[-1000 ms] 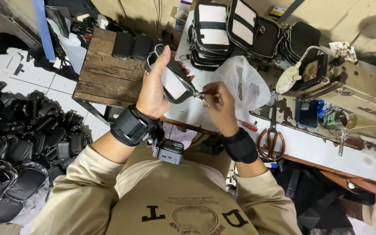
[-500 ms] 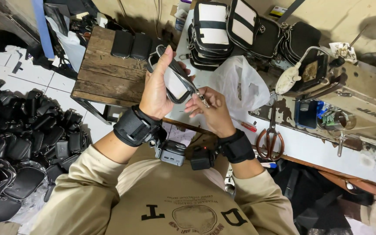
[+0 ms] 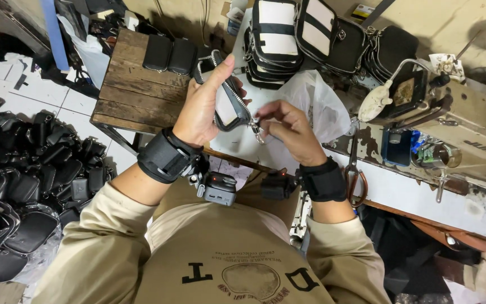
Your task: Inspecting and adjusting zippers on small leather pouches at a workbench
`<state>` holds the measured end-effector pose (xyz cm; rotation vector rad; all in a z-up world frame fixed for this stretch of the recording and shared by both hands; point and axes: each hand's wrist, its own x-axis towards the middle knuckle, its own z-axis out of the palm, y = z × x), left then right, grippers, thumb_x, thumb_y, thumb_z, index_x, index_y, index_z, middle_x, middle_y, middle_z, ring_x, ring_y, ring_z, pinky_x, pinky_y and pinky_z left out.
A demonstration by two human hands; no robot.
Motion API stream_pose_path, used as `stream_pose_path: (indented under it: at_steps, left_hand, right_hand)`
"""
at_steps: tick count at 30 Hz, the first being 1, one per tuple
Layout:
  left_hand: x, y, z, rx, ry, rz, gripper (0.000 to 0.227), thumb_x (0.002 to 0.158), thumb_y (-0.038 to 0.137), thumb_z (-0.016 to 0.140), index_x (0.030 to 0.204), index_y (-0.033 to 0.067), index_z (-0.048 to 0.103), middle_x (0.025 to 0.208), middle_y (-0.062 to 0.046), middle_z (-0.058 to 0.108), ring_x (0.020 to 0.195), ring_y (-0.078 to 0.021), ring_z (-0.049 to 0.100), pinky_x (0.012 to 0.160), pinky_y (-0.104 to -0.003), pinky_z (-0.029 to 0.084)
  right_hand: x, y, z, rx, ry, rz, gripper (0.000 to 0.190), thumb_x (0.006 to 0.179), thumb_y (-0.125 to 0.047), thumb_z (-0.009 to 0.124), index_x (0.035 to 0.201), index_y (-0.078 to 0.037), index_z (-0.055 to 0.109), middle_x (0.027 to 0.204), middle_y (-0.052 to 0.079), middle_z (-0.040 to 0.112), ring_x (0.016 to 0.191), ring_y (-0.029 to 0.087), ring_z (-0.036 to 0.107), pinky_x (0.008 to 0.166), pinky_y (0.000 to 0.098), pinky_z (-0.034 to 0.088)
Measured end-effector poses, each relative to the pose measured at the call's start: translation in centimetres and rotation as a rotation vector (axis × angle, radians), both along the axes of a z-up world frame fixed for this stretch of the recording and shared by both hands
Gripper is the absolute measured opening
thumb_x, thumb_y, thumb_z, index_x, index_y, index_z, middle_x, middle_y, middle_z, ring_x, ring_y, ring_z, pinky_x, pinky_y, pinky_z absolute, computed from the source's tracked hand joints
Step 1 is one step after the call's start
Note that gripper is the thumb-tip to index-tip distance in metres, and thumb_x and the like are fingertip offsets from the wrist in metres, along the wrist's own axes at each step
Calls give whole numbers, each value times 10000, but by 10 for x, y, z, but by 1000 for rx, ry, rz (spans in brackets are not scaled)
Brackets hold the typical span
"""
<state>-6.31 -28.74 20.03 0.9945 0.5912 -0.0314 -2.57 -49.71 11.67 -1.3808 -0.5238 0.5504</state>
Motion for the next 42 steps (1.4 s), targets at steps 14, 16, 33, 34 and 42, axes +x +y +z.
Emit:
stream_pose_path:
  at_steps: [14, 16, 33, 34, 42]
  left_hand:
    - [8, -3, -23, 53, -109, -3, 846, 618, 445, 823, 1259, 38, 449, 1148, -120, 591, 1030, -242, 581, 859, -467, 474]
    - [1, -4, -14, 137, 70, -99, 1340, 447, 613, 754, 1552, 71, 224, 1562, -90, 501, 1462, -235, 438, 1207, -505, 285]
    - [-12, -8, -74, 1047, -793, -605, 830, 650, 212, 899, 1338, 5, 483, 1128, -275, 628, 1083, -491, 625, 895, -557, 513]
    - [-13, -9, -74, 1044, -791, -608, 830, 650, 212, 899, 1338, 5, 483, 1128, -275, 628, 1083, -491, 625, 895, -557, 513]
    - [-16, -11, -72, 1046, -777, -616, 837, 665, 193, 857, 1373, -20, 464, 1161, -298, 618, 1109, -504, 613, 936, -589, 486]
  right_hand:
    - [9, 8, -29, -172, -208, 16, 136, 930, 48, 688, 1053, 5, 648, 897, 69, 665, 841, 127, 603, 708, 272, 495]
    - [7, 5, -26, -217, -270, 7, 118, 943, 37, 686, 1052, 7, 652, 872, 74, 662, 830, 144, 600, 705, 284, 488]
    - [-11, -2, 53, -162, -539, -170, 465, 902, 43, 770, 1322, 41, 570, 1031, 154, 633, 871, 230, 688, 675, 334, 609]
    - [-13, 0, 51, -164, -536, -171, 465, 902, 43, 770, 1322, 41, 570, 1031, 154, 633, 871, 230, 688, 675, 334, 609]
    - [-3, 8, 27, -110, -423, -406, 208, 957, 33, 633, 1114, -35, 515, 854, 53, 630, 821, 90, 595, 629, 231, 494]
